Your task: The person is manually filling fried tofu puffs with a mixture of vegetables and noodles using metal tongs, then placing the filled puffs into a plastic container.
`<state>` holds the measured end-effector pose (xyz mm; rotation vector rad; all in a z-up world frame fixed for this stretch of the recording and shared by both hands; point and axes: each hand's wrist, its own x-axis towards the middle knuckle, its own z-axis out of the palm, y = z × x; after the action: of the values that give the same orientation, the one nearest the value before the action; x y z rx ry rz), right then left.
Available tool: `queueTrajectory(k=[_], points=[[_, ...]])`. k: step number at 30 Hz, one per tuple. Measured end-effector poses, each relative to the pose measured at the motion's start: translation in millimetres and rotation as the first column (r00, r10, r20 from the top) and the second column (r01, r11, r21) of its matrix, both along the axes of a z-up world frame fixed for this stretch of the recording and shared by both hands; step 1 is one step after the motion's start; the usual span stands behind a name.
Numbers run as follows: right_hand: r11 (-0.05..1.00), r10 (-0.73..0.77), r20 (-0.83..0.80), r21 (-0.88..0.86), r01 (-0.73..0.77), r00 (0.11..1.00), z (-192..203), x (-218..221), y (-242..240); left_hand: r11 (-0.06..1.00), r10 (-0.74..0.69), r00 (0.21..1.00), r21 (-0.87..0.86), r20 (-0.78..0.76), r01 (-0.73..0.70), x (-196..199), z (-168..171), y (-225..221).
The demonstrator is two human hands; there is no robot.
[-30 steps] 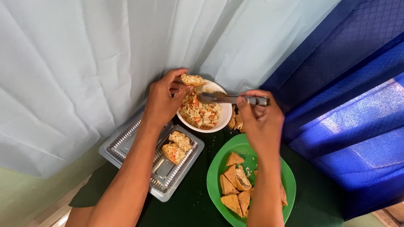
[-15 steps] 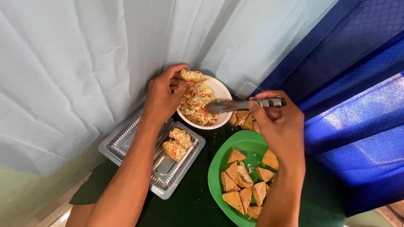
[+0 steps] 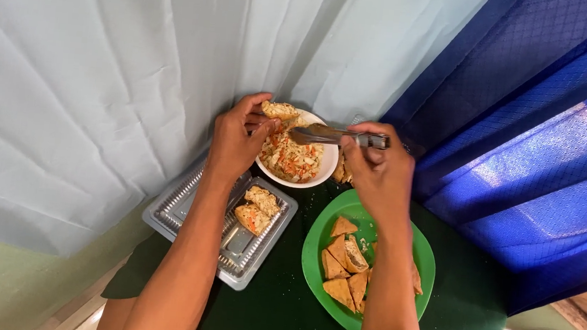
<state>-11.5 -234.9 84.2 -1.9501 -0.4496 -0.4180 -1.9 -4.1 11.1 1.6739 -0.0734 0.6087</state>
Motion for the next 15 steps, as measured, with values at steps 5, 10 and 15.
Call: queueTrajectory(k=[5, 10, 15], points=[[0.983, 0.176, -0.138, 0.071, -0.168, 0.975, -3, -6, 13, 1.0, 0.001, 1.0, 0.008, -0.005, -0.001, 4, -3, 0], [0.991, 0.077, -0.046, -0.104, -0.081, 0.996, 13, -9, -9, 1.0, -0.002, 1.0, 0.007, 0.002, 0.001, 1, -1, -1], [0.998, -0.045, -0.021, -0.049, 0.044, 0.999, 23, -11, -25, 1.0, -0.003, 1.0, 0.012, 0.007, 0.003, 1, -2, -2]])
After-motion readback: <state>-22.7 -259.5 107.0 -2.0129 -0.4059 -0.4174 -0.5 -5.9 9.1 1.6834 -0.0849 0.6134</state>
